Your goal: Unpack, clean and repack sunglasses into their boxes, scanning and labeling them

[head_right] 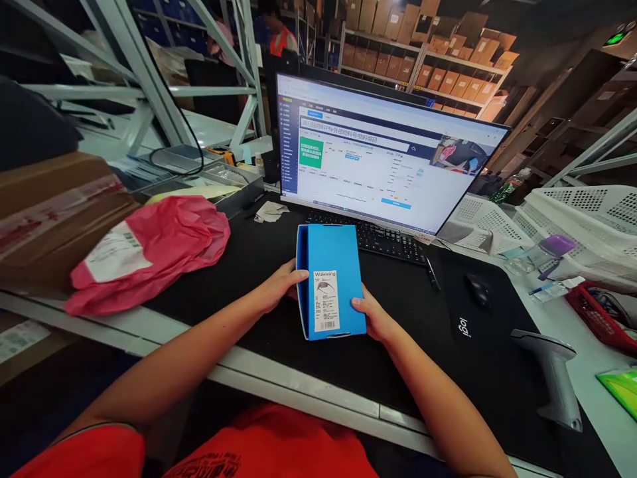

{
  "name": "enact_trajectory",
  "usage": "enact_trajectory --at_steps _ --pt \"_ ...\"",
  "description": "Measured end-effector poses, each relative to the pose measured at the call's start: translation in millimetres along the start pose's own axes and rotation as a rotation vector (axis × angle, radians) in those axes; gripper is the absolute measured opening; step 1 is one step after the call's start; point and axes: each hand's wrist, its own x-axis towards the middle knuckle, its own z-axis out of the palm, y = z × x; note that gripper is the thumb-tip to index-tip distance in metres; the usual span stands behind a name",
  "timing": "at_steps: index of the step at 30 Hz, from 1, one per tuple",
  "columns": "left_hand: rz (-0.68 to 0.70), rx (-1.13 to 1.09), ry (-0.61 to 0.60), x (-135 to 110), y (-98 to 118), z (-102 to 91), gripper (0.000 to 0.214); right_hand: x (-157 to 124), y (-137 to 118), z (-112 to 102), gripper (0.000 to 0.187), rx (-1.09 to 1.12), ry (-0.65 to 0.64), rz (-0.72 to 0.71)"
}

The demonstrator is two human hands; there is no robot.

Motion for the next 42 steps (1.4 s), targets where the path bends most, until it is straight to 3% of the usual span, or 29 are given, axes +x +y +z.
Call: enact_trajectory --at_steps 12,18,22,31,36,42 --pt "-0.182 -0.059 -0.049 -2.2 7.7 1.8 0.067 7.0 9.1 -15.3 0.076 0.062 0.104 0.111" --pt "-0.355 -0.040 -0.066 -1.6 11.6 0.0 0.072 5.5 6.6 3.9 0.058 0.240 0.096 0.150" --pt "-0.403 0.043 0.014 -5.6 16.5 1.9 0.085 4.1 1.6 15.2 0.059 0.270 0.071 0.217" --pt "-0.353 0.154 0.098 -15.2 20.5 16.8 0.113 4.9 -13.2 -11.9 0.032 -0.101 0.265 0.176" --pt "-0.087 0.433 0.021 -32.2 28.0 11.3 0.121 7.1 -9.7 -13.1 0.043 -0.170 0.236 0.114" --pt "0.078 0.541 -0.077 -38.0 26.0 12.1 0.084 16.5 -1.1 -11.5 0.049 -0.376 0.263 0.029"
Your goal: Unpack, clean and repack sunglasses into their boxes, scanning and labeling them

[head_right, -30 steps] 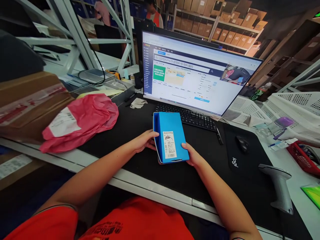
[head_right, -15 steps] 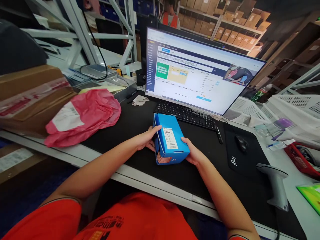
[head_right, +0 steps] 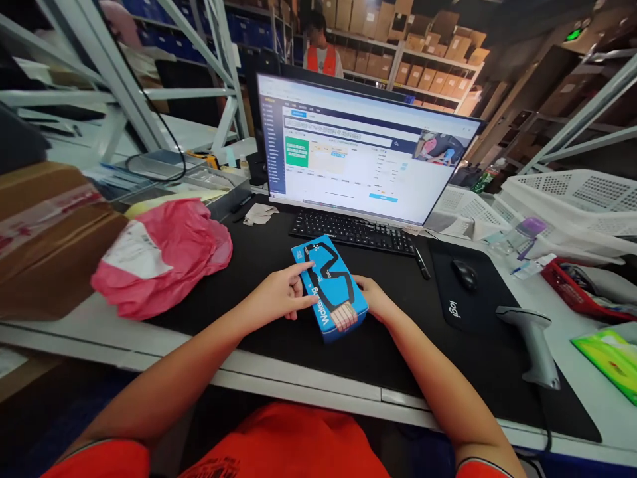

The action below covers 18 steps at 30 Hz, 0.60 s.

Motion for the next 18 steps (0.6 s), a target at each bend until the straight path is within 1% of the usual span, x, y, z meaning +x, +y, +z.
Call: enact_trajectory --at_steps 2,4,7,9,10,12,13,15,18 --pt "0.078 0.152 0.035 3.4 -2.6 1.6 0.074 1.0 -0.6 -5.8 0.045 -0.079 0.023 -0.018" --pt "0.162 0.360 0.115 7.4 -5.3 1.1 0.065 -1.2 -5.3 -16.0 0.038 -0.160 0.068 -0.045" --pt "0.334 0.613 0.227 12.1 -8.3 -0.9 0.064 -14.2 -21.6 -33.1 0.027 -0.259 0.203 -0.130" --pt "0.480 0.700 0.284 13.3 -9.2 -0.6 0.062 -30.1 -35.7 -39.9 0.023 -0.363 0.260 -0.254" --pt "0.551 0.725 0.313 13.2 -9.1 0.4 0.059 -39.6 -42.1 -41.0 0.022 -0.438 0.262 -0.329" --pt "0.669 0.756 0.361 12.4 -7.6 3.2 0.052 -59.4 -50.4 -38.7 0.022 -0.608 0.228 -0.474" --pt "0.715 0.766 0.376 11.9 -6.0 4.4 0.048 -68.8 -51.9 -35.9 0.021 -0.682 0.210 -0.524" --pt "0.783 0.781 0.368 11.7 -1.3 4.8 0.043 -84.8 -49.9 -28.8 0.021 -0.777 0.192 -0.564" --pt "0.807 0.816 0.253 16.2 8.5 -2.1 0.043 -99.4 -41.0 -19.6 0.024 -0.851 0.197 -0.579"
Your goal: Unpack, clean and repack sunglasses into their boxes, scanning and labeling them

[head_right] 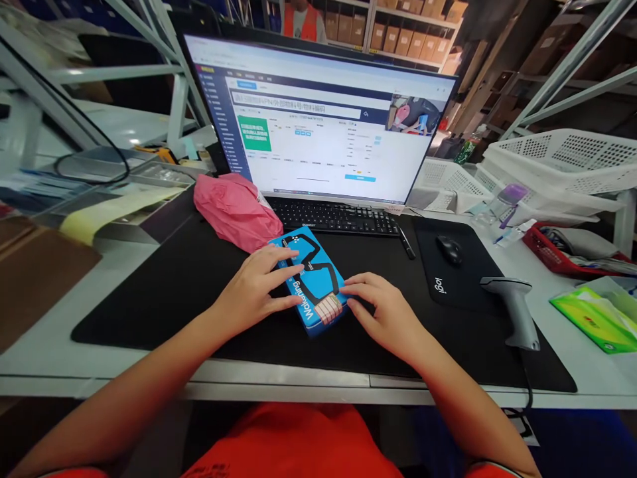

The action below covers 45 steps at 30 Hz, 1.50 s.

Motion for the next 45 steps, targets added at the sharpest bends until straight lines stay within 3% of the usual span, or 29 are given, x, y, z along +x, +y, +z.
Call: enact_trajectory --at_steps 2,7,10,15,22,31,38,45 --pt "0.038 -0.007 -0.122 9.7 -7.4 -5.3 0.057 -6.3 -1.6 3.7 0.026 -0.031 0.013 -0.011" --pt "0.191 -0.158 -0.483 45.3 -28.7 -0.5 0.121 -13.8 -4.0 8.7 0.026 -0.043 0.073 0.007" --pt "0.242 -0.242 -0.587 67.6 -32.0 11.9 0.124 -22.6 -8.6 12.5 0.023 -0.008 0.173 0.064" --pt "0.302 -0.214 -0.529 78.2 -20.3 15.8 0.112 -44.1 -13.5 16.8 0.023 0.046 0.230 0.130" --pt "0.011 -0.059 -0.442 42.6 6.6 -7.1 0.104 -50.0 -6.7 4.9 0.023 0.044 0.198 0.099" --pt "-0.124 -0.164 -0.437 28.2 21.0 -20.0 0.094 -6.2 -12.7 -17.0 0.025 0.004 0.019 -0.124" --pt "-0.118 -0.230 -0.367 23.4 20.8 -1.9 0.103 34.9 -10.7 -17.0 0.020 -0.053 -0.235 -0.100" --pt "-0.117 -0.196 -0.451 28.1 18.7 12.3 0.109 64.6 9.4 -12.0 0.019 0.030 -0.305 -0.070"
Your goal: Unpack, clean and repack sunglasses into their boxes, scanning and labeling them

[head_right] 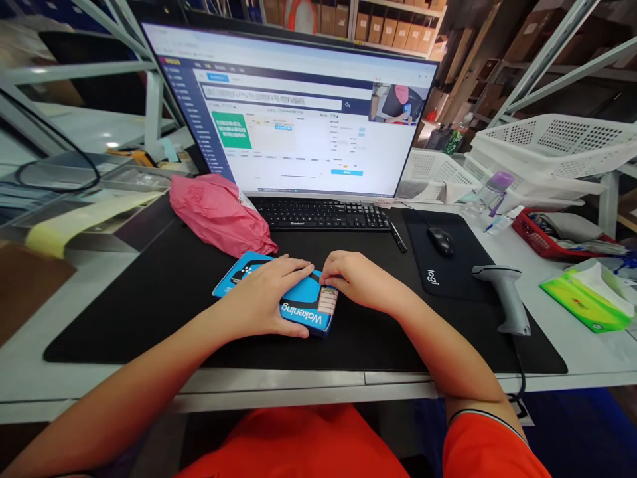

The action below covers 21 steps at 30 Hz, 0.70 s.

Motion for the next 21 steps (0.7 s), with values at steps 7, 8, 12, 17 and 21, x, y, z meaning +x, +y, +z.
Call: enact_trajectory --at_steps 7,8,12,17,21 --pt "-0.017 -0.029 -0.061 11.0 -3.1 -7.0 0.101 1.2 12.3 -1.4 0.019 0.035 -0.029 -0.009" --pt "-0.019 -0.031 -0.061 11.9 -3.3 -6.8 0.101 0.6 13.3 -1.7 0.019 0.046 -0.033 -0.014" --pt "-0.018 -0.015 -0.048 13.4 -4.1 -4.5 0.102 -1.5 13.4 -2.4 0.019 0.074 -0.033 -0.010" --pt "0.004 -0.013 -0.047 12.8 -6.5 -3.0 0.102 -2.2 9.6 -1.4 0.020 0.063 -0.042 0.012" --pt "0.035 -0.005 -0.029 11.4 -9.0 -0.8 0.105 -2.7 7.6 -0.5 0.021 0.022 -0.055 0.007"
